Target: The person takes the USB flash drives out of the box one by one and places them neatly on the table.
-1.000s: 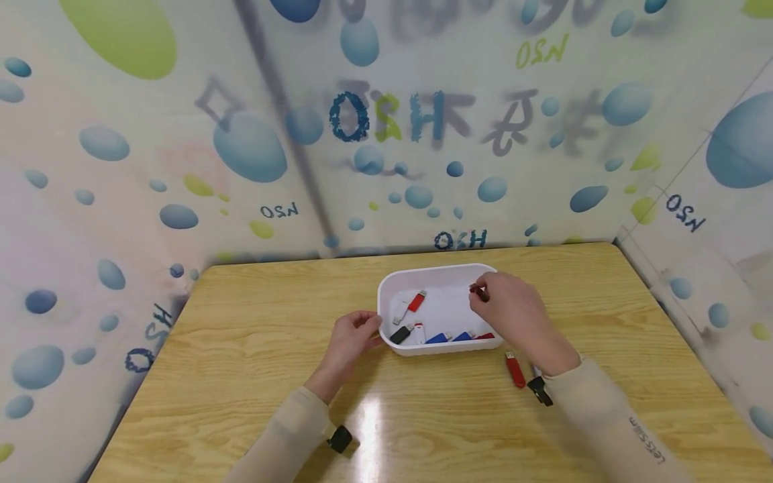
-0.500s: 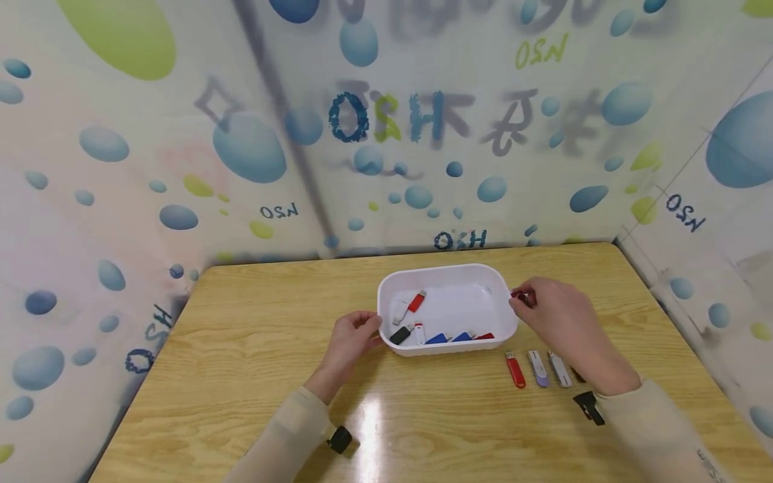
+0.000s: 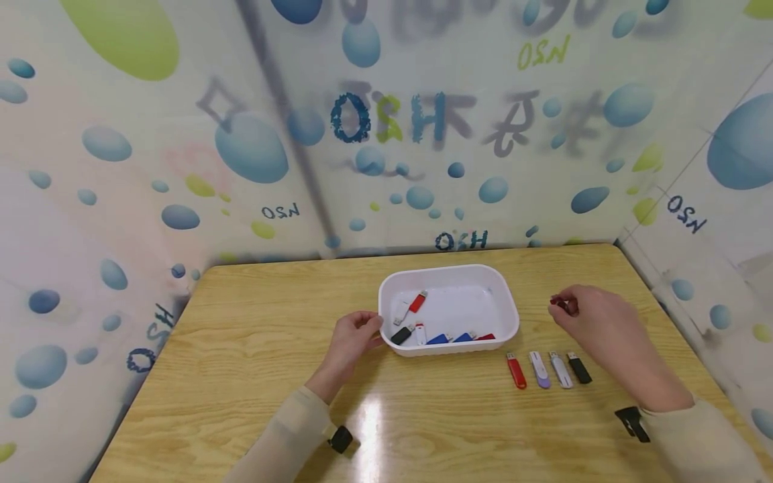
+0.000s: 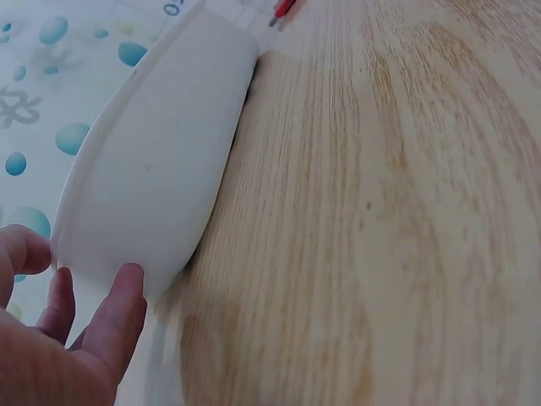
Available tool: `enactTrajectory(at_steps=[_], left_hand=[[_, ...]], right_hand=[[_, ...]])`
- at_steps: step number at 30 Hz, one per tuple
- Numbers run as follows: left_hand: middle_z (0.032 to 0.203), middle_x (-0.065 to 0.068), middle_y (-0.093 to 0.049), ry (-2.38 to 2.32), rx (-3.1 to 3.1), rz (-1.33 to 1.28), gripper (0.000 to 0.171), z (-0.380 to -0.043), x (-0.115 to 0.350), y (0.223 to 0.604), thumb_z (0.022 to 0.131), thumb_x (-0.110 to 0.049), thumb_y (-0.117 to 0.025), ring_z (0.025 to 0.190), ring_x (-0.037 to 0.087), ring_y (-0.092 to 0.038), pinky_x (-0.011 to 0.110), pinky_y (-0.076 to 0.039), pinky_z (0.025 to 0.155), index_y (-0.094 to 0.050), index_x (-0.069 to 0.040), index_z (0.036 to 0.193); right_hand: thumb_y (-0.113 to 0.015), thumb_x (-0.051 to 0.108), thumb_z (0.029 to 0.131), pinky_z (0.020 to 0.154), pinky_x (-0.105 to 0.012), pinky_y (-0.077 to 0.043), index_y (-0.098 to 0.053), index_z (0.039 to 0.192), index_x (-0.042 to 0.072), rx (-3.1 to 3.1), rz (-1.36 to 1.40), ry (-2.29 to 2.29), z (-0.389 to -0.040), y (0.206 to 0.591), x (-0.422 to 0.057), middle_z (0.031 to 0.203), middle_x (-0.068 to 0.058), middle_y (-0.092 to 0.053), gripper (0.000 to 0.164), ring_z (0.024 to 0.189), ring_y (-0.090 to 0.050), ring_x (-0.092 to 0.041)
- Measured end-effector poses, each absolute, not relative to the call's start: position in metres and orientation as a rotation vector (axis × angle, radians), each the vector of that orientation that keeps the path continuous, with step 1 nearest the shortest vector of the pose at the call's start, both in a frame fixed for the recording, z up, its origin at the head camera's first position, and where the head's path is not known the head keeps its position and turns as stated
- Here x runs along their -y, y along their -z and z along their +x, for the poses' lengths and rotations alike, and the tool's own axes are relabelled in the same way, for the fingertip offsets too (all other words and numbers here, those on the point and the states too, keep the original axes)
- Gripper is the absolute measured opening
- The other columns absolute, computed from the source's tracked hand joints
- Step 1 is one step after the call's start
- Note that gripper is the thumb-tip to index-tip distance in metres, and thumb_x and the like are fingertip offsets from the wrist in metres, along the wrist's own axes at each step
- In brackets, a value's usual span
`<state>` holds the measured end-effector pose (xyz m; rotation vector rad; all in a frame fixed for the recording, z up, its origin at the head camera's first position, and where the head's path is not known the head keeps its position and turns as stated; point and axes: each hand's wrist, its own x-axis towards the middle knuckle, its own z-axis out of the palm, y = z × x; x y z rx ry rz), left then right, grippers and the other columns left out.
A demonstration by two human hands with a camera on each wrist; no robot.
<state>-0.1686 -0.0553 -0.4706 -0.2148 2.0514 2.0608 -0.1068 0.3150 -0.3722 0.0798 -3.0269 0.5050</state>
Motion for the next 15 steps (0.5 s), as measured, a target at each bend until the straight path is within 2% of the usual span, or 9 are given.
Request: enactTrajectory(at_steps=[8, 15], left_hand=[[0.108, 0.019, -0.06, -2.052, -2.054, -0.235, 0.026, -0.169, 0.055, 0.471, 0.094, -0.011, -0.06, 0.094, 0.027, -0.064, 0.034, -0.06, 0.078, -0.06, 0.009, 0.11], [0.107, 0.019, -0.06, -2.074, -2.03, -0.223, 0.026, -0.168, 0.055, 0.468, 0.094, -0.01, -0.06, 0.096, 0.033, -0.064, 0.039, -0.059, 0.081, -0.059, 0.011, 0.111]], right_hand=[[-0.068, 0.026, 0.089, 0.053, -0.043, -0.049, -0.068, 0.101, -0.002, 3.037, -0.004, -0.423, -0.103, 0.375, -0.33, 0.082, -0.01, -0.067, 0.031, 0.07, -0.061, -0.025], [-0.068, 0.024, 0.087, 0.049, -0.037, -0.046, -0.068, 0.094, -0.002, 3.044, 0.017, -0.363, -0.097, 0.382, -0.342, 0.074, -0.004, -0.064, 0.026, 0.061, -0.055, -0.018]])
